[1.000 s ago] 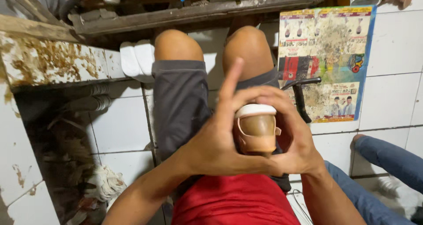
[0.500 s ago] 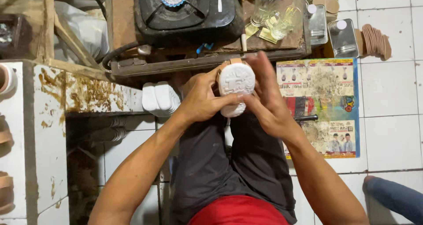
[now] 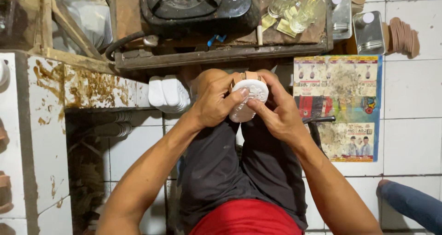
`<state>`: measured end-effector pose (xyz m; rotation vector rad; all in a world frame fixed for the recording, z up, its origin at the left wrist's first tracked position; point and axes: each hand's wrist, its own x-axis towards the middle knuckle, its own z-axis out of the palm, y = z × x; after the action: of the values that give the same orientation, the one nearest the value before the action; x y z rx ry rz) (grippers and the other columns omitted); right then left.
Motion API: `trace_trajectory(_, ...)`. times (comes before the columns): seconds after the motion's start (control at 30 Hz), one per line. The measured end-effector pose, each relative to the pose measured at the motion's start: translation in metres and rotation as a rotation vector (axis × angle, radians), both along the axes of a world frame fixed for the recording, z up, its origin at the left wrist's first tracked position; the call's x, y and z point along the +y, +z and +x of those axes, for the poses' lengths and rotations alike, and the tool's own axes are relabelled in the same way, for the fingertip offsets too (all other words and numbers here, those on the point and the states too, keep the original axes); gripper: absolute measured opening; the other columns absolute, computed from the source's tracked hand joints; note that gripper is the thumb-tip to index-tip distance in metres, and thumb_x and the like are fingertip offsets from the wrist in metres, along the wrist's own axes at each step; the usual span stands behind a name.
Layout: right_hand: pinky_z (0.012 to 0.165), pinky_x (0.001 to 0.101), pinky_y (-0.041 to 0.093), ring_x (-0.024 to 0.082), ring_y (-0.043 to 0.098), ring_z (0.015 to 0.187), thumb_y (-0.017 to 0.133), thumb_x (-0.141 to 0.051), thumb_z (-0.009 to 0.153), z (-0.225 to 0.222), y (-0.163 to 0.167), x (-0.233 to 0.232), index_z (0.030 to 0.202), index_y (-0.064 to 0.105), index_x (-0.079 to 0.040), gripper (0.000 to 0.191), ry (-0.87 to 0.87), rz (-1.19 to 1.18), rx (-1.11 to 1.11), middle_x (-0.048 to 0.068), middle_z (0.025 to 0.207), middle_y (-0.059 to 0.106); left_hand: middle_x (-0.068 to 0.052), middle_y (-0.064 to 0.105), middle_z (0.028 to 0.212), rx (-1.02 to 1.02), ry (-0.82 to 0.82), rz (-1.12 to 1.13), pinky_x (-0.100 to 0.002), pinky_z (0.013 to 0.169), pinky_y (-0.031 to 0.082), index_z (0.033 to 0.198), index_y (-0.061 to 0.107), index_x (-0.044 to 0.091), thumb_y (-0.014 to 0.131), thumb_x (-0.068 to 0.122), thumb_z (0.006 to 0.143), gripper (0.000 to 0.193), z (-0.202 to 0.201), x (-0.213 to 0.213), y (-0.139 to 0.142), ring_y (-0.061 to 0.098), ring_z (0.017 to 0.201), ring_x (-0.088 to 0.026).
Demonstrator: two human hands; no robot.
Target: The person heats a white sandal sole on a gas stove, then presses it into a brown sandal upper. They use a curved metal tool to press and smooth the edges of the sole onto the upper. The finished sandal is placed on a nearby table with other completed sandals.
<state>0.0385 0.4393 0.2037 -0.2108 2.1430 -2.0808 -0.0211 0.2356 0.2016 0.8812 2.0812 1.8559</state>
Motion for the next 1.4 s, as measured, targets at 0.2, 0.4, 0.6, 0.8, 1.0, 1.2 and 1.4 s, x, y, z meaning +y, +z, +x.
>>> trace_trajectory(0.2,0.118,0.0307,0.039,0.02,0.051,0.138,0.056,-0.01,0.11,0.004,0.015,0.01,0.158,0.033,0.001,0.054,0.11,0.173,0.25,0.013,0.148,0.05,-0.017,0.07,0.104,0.191,-0.127,-0.327,-0.038,0.09,0.049,0.121,0.067,0.003,0.068,0.032,0.1,0.036,-0.006,-0.01,0.004,0.066,0.097,-0.031)
trace_trajectory(0.4,0.104,0.03,0.053,0.014,0.065,0.119,0.066,-0.012,0.101,0.021,0.02,0.009,0.144,0.054,-0.001,0.046,0.021,0.167,-0.053,0.01,0.128,0.068,-0.024,0.064,0.13,0.228,-0.268,-0.28,-0.04,0.102,0.05,0.142,0.05,-0.005,0.07,0.036,0.1,0.063,0.009,-0.019,0.015,0.063,0.121,-0.037)
trace_trajectory(0.6,0.112,0.0334,0.047,0.017,0.058,0.131,0.07,-0.013,0.098,0.01,0.029,0.027,0.143,0.054,-0.002,0.049,0.161,-0.061,-0.048,0.014,0.145,0.059,-0.023,0.066,0.128,0.285,-0.217,-0.404,-0.04,0.104,0.051,0.137,0.056,-0.003,0.078,0.044,0.092,0.069,0.012,-0.011,0.035,0.065,0.121,-0.035)
trace_trajectory(0.8,0.13,0.0386,0.029,0.024,0.036,0.156,0.068,-0.03,0.105,0.031,0.03,0.034,0.137,0.057,-0.003,0.043,0.426,-0.392,0.049,0.013,0.167,0.033,-0.018,0.058,0.142,-1.024,-0.675,0.932,-0.04,0.109,0.052,0.153,0.041,0.012,0.075,0.061,0.083,0.092,0.09,0.008,0.037,0.063,0.125,-0.029)
trace_trajectory(1.0,0.116,0.0387,0.035,0.026,0.04,0.149,0.052,-0.046,0.106,0.069,0.008,-0.006,0.166,0.024,-0.002,0.079,0.094,-0.572,-0.355,0.017,0.168,0.035,-0.029,0.048,0.143,-1.199,0.009,1.084,-0.051,0.113,0.05,0.159,0.032,-0.001,0.064,0.023,0.089,0.081,0.142,0.022,0.003,0.062,0.125,-0.037)
trace_trajectory(1.2,0.124,0.0393,0.029,0.026,0.036,0.152,0.044,-0.039,0.111,0.091,0.012,-0.018,0.166,0.015,0.005,0.076,0.077,-0.606,-0.373,0.018,0.166,0.034,-0.016,0.051,0.137,-0.936,0.385,0.984,-0.049,0.107,0.051,0.159,0.026,0.01,0.06,0.016,0.082,0.084,0.131,0.034,0.022,0.058,0.123,-0.029)
trace_trajectory(1.4,0.127,0.0385,0.025,0.025,0.033,0.156,0.045,-0.037,0.111,0.093,0.014,-0.017,0.166,0.015,0.006,0.076,0.083,-0.607,-0.37,0.018,0.168,0.032,-0.019,0.052,0.133,-0.881,0.461,0.948,-0.046,0.101,0.053,0.162,0.024,0.008,0.058,0.015,0.084,0.085,0.13,0.045,0.03,0.061,0.114,-0.032)
